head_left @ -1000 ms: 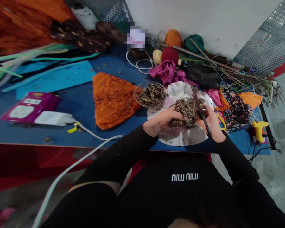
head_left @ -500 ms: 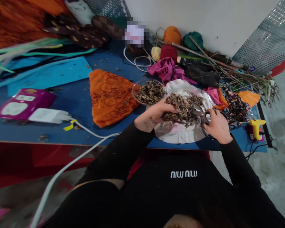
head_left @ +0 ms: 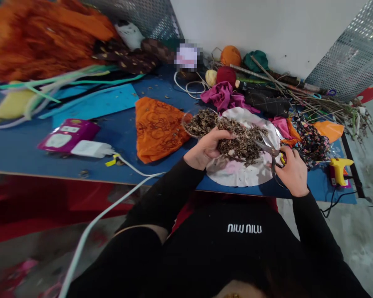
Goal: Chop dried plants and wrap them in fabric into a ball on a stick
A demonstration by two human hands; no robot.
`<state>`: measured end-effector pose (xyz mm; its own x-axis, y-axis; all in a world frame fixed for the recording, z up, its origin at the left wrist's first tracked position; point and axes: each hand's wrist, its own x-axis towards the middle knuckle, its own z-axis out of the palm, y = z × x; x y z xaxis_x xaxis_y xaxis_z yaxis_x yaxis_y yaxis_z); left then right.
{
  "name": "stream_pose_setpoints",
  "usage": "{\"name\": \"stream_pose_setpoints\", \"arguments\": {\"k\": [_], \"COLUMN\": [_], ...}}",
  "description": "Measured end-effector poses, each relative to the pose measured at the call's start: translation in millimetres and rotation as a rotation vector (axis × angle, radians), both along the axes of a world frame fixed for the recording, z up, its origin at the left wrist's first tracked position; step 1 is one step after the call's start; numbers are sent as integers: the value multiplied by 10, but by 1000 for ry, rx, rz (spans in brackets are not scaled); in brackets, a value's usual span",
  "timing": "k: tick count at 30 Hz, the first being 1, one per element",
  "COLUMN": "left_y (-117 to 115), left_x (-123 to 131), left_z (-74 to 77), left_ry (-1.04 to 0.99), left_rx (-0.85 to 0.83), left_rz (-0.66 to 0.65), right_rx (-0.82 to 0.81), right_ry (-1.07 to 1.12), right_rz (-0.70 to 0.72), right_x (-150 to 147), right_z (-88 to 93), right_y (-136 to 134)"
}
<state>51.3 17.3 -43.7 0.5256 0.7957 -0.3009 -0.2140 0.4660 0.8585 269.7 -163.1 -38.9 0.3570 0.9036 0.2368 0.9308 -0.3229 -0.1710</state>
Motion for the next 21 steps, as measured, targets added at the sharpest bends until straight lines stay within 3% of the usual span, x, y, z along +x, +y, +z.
{"name": "stream_pose_setpoints", "arguments": {"k": [3, 7, 10, 15, 21], "left_y": [190, 466, 320, -167, -171], "left_x": [-80, -244, -152, 169, 180], "left_z": [219, 410, 363, 106, -36], "left_ry": [-157, -226, -138, 36, 101], "left_rx": [-67, 102, 95, 173, 387], "left_rz": [253, 515, 325, -19, -200], "right_rx": [77, 74, 90, 49, -129], "right_ry": [86, 169, 245, 429, 478], "right_rz": [10, 41, 51, 197, 404], "right_x": [-6, -38, -33, 75, 176], "right_z": [-69, -174, -217, -136, 14], "right_y": [6, 29, 38, -3, -27]}}
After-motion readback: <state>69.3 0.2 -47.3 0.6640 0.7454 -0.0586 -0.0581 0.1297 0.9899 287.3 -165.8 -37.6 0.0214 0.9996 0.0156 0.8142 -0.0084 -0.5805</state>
